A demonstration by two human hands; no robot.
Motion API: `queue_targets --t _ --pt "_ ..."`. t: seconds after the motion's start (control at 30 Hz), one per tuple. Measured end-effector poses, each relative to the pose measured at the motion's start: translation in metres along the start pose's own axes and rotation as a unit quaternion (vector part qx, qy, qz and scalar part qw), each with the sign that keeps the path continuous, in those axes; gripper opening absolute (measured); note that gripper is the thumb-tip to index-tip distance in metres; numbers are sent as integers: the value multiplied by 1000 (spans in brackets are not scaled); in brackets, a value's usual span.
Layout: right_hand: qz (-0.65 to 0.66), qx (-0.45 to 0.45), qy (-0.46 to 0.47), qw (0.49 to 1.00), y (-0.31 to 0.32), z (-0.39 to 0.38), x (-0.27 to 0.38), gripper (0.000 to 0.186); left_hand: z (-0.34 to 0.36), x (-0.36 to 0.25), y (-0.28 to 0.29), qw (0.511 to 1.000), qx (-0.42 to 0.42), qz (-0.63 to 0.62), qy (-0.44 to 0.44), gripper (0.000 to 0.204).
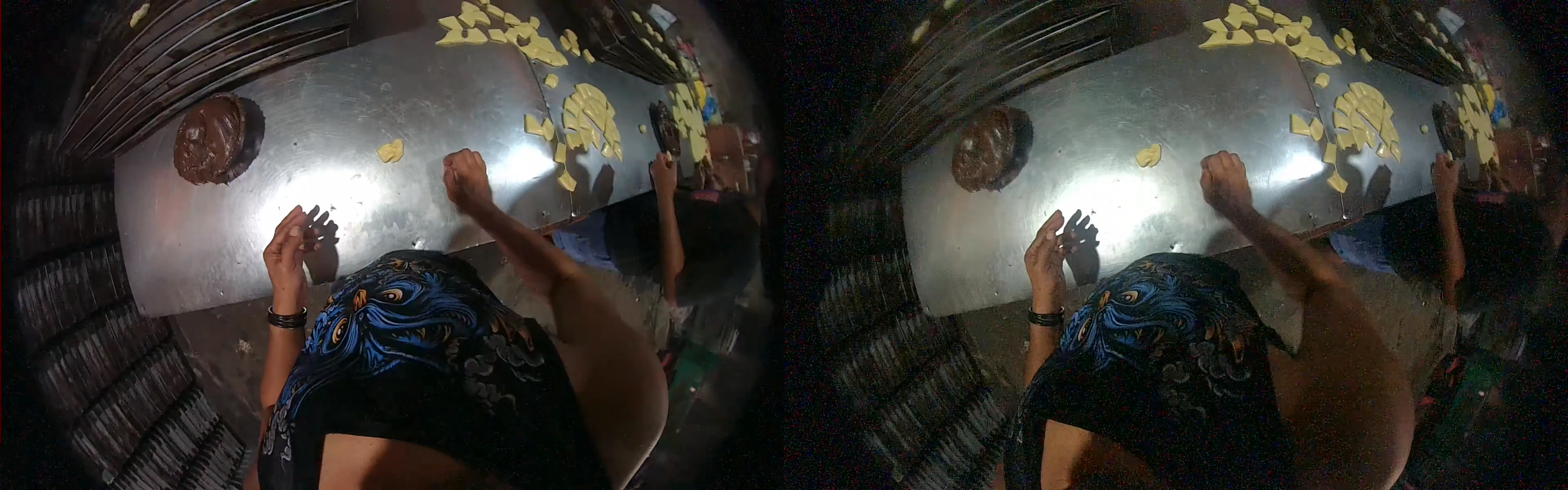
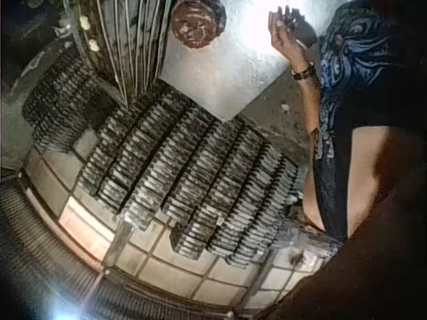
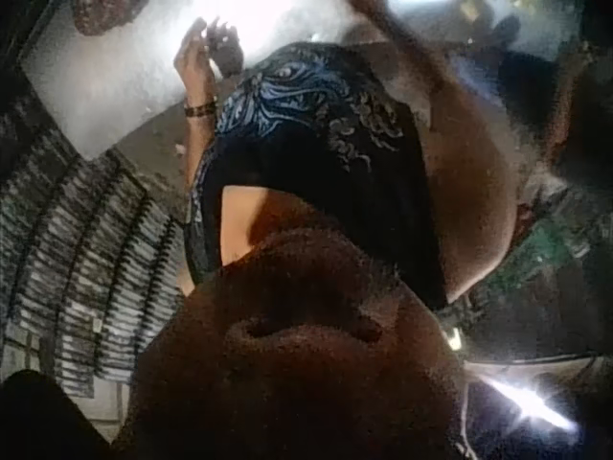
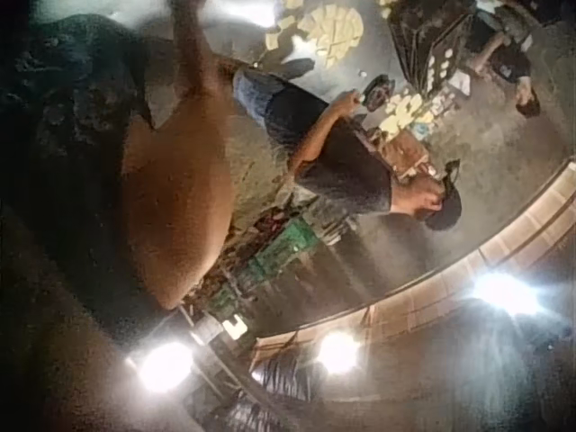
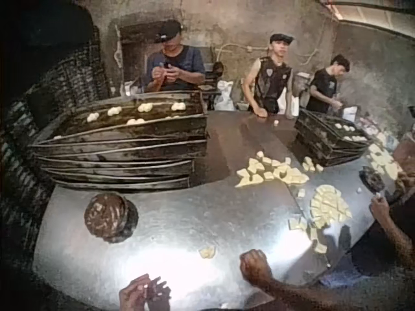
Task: The person fills pieces of dough with chocolate paste, folds and rolls them into dough balls by hand, and carries a baking tray loaded with shaped dough to place it onto another tray.
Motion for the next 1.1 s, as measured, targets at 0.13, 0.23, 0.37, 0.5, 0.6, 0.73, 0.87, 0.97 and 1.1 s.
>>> queue_targets --t 0.13,0.23,0.37,0.5,0.6,0.73,0.87,0.97,1.1 --pt "20 -110 -2 994 6 -6 24 22 0 -6 16 999 32 15 2 31" --pt "129 -44 -159 978 23 -11 5 21 1 -13 34 997 70 -16 -3 33" --pt "188 -195 -148 951 61 86 57 22 3 -21 55 996 79 43 22 43" --pt "102 -397 20 912 53 169 124 18 6 -51 39 992 102 77 -16 40" --pt "63 2 -8 998 -61 171 85 36 19 -54 33 983 102 124 -91 36" --pt "157 -42 -26 986 -33 143 41 39 34 -27 33 947 9 264 -184 31" --pt "151 -57 -173 972 5 128 -107 15 30 14 19 822 -122 496 -252 38" --pt "-74 -96 -175 977 46 111 -216 20 21 7 -2 718 -199 611 -267 41" --pt "-248 -118 -411 869 132 -5 -411 30 36 19 -18 709 -157 609 -319 40"
Point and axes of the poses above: each hand's wrist, its own z-axis towards the middle knuckle, its own y-axis out of the back of the hand, x = y × z, the point moved 6 cm from there along z, towards the middle knuckle, and after that the axes turned 10 degrees about y, right-handed, at the moved point
